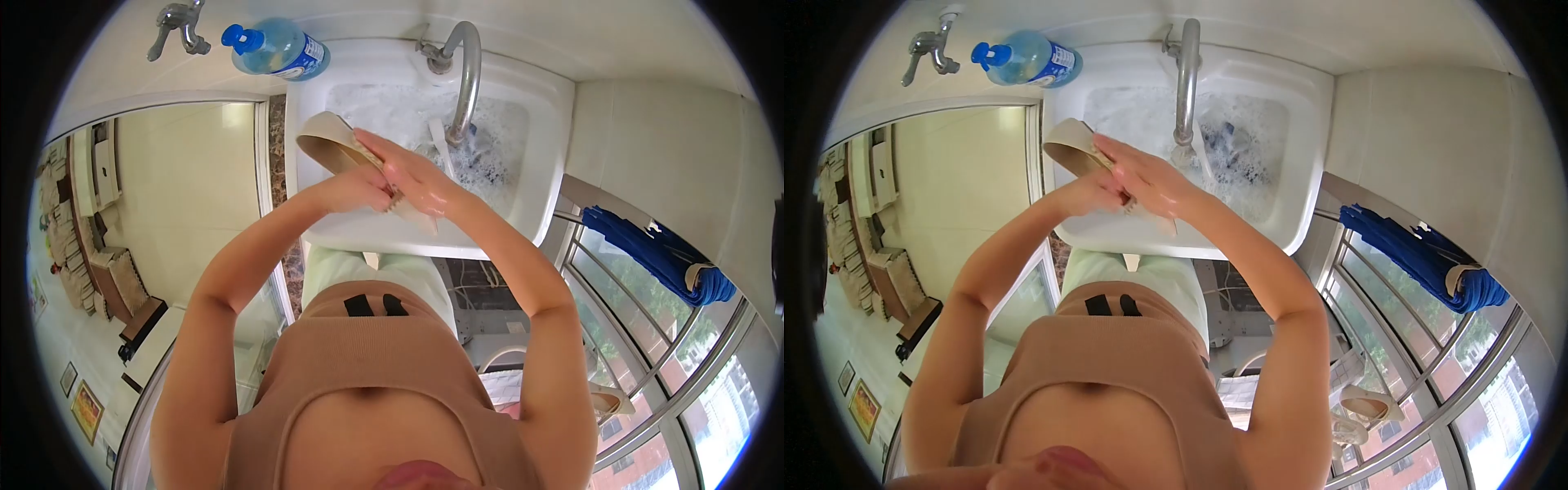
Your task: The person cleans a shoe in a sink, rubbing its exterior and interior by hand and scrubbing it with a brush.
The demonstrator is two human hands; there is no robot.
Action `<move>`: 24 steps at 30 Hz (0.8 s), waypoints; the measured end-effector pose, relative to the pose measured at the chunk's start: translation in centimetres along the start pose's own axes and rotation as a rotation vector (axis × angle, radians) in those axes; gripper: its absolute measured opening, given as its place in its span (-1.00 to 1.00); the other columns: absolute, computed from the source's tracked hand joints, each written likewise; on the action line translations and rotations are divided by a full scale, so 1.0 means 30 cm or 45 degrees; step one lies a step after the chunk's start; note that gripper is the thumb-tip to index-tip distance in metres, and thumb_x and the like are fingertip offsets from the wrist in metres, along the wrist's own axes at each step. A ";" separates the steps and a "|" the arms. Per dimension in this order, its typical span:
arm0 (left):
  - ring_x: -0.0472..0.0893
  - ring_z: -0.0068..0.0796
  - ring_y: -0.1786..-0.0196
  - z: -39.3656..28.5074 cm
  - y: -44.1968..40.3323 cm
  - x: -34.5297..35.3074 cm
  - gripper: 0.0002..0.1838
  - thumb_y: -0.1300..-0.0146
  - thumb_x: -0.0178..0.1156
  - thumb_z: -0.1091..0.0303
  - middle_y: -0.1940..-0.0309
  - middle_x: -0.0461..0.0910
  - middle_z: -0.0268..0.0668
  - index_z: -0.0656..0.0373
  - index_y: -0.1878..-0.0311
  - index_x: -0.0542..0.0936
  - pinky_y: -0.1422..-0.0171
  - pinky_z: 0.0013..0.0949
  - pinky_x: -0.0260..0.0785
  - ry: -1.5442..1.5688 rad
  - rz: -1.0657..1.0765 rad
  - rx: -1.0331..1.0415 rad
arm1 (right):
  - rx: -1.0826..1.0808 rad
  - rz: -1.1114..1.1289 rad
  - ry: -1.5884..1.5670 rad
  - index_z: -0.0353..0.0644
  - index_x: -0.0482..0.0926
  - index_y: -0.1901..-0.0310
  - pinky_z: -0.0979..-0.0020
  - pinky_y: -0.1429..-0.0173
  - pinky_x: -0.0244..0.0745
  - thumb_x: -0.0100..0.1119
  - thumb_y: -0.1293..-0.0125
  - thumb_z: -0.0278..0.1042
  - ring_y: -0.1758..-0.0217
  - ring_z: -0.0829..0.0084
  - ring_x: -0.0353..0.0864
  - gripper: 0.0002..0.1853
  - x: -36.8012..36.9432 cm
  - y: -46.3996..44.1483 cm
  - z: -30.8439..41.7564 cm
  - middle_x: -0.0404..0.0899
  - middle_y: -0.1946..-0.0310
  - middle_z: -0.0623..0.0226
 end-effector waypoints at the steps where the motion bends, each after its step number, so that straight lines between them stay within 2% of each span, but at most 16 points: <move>1: 0.47 -0.55 0.17 -0.010 -0.012 0.018 -0.72 -0.04 0.11 0.52 0.27 0.55 -0.40 0.30 0.13 0.60 0.11 -0.44 0.33 -0.145 0.062 0.002 | 0.122 0.023 -0.186 -0.20 0.03 -0.51 0.30 -0.57 0.00 -0.21 -0.55 -0.04 -0.59 0.21 0.03 -0.37 0.003 -0.017 -0.010 0.16 -0.48 0.13; 4: 0.46 -0.56 0.20 -0.070 -0.028 0.020 -0.74 -0.06 0.10 0.50 0.31 0.54 -0.39 0.30 0.16 0.59 0.11 -0.41 0.34 -0.123 0.103 -0.007 | 0.212 -0.043 -0.282 -0.12 -0.06 -0.54 0.34 -0.53 0.06 -0.17 -0.53 0.08 -0.55 0.25 0.10 -0.28 -0.009 -0.052 -0.052 0.16 -0.48 0.12; 7: 0.45 -0.53 0.24 -0.117 -0.028 0.076 -0.77 -0.07 0.09 0.46 0.34 0.54 -0.39 0.29 0.18 0.57 0.11 -0.37 0.35 -0.251 0.234 0.161 | 0.102 -0.335 -0.194 -0.10 0.11 -0.49 0.35 -0.43 0.20 -0.10 -0.49 0.10 -0.37 0.26 0.33 -0.32 -0.022 -0.128 -0.144 0.32 -0.37 0.13; 8: 0.48 -0.48 0.25 -0.138 -0.030 0.090 -0.77 -0.07 0.10 0.43 0.35 0.56 -0.31 0.31 0.21 0.58 0.11 -0.33 0.37 -0.345 0.269 0.115 | 0.116 -0.397 -0.198 -0.10 0.18 -0.46 0.36 -0.40 0.24 -0.07 -0.48 0.10 -0.31 0.27 0.39 -0.34 -0.029 -0.150 -0.153 0.38 -0.32 0.13; 10: 0.55 -0.38 0.28 -0.186 -0.032 0.112 -0.75 -0.06 0.10 0.37 0.37 0.60 -0.16 0.34 0.26 0.60 0.12 -0.27 0.40 -0.535 0.347 0.026 | 0.301 -0.431 -0.303 -0.12 0.34 -0.37 0.37 -0.33 0.30 -0.04 -0.47 0.09 -0.19 0.32 0.47 -0.41 -0.064 -0.186 -0.117 0.48 -0.21 0.15; 11: 0.53 -0.39 0.31 -0.192 -0.028 0.115 -0.76 -0.06 0.11 0.36 0.40 0.58 -0.16 0.35 0.29 0.58 0.14 -0.28 0.39 -0.594 0.382 0.001 | 0.248 -0.544 -0.207 -0.24 0.54 -0.07 0.36 -0.19 0.41 0.01 -0.46 0.04 -0.02 0.38 0.54 -0.53 -0.082 -0.202 -0.143 0.60 0.08 0.20; 14: 0.48 -0.37 0.39 -0.181 -0.015 0.106 -0.75 -0.05 0.15 0.32 0.48 0.53 -0.12 0.37 0.35 0.55 0.21 -0.28 0.37 -0.793 0.452 -0.113 | 0.959 -0.760 -0.263 -0.27 0.52 -0.13 0.35 -0.02 0.48 0.07 -0.45 -0.05 0.17 0.38 0.55 -0.56 -0.171 -0.163 -0.150 0.58 0.14 0.21; 16: 0.49 -0.31 0.43 -0.145 -0.004 0.087 -0.72 -0.04 0.16 0.28 0.51 0.52 -0.06 0.38 0.39 0.55 0.24 -0.25 0.37 -0.948 0.455 -0.242 | 0.838 -0.958 -1.022 -0.32 0.52 -0.10 0.34 0.09 0.50 0.09 -0.45 -0.08 0.27 0.37 0.55 -0.56 -0.167 -0.092 -0.429 0.59 0.21 0.18; 17: 0.50 -0.27 0.42 -0.131 -0.002 0.077 -0.71 -0.04 0.17 0.27 0.51 0.52 -0.05 0.38 0.39 0.55 0.24 -0.23 0.38 -0.874 0.448 -0.225 | 0.830 -1.131 -0.957 -0.32 0.52 -0.10 0.39 0.04 0.48 0.13 -0.43 -0.09 0.24 0.41 0.54 -0.57 -0.140 -0.074 -0.411 0.58 0.20 0.19; 20: 0.53 -0.17 0.41 -0.104 0.017 0.054 -0.68 -0.03 0.17 0.23 0.50 0.53 -0.01 0.39 0.42 0.55 0.22 -0.17 0.39 -0.686 0.428 -0.183 | 0.247 -1.238 -0.530 -0.31 0.53 -0.08 0.43 0.02 0.46 0.14 -0.43 -0.11 0.25 0.46 0.52 -0.59 -0.014 -0.071 -0.313 0.58 0.21 0.23; 21: 0.54 -0.13 0.39 -0.111 0.030 0.053 -0.66 -0.02 0.18 0.21 0.49 0.53 0.01 0.39 0.43 0.55 0.21 -0.16 0.39 -0.658 0.430 -0.170 | 0.188 -1.242 -0.473 -0.30 0.55 -0.05 0.47 -0.02 0.43 0.15 -0.42 -0.09 0.23 0.50 0.50 -0.59 0.014 -0.066 -0.287 0.58 0.18 0.28; 24: 0.57 -0.04 0.36 -0.124 0.061 0.078 -0.62 0.01 0.19 0.15 0.48 0.55 0.06 0.40 0.44 0.56 0.20 -0.13 0.41 -0.809 0.447 -0.176 | 0.841 -1.057 -0.333 -0.31 0.55 -0.01 0.45 -0.01 0.45 0.19 -0.38 -0.06 0.22 0.48 0.50 -0.58 -0.026 -0.081 -0.353 0.57 0.16 0.28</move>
Point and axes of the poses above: each hand's wrist, its own y-axis away from the middle knuckle, its own x-axis out of the palm, z = x × y, the point moved 3 cm from there along -y, towards the middle knuckle
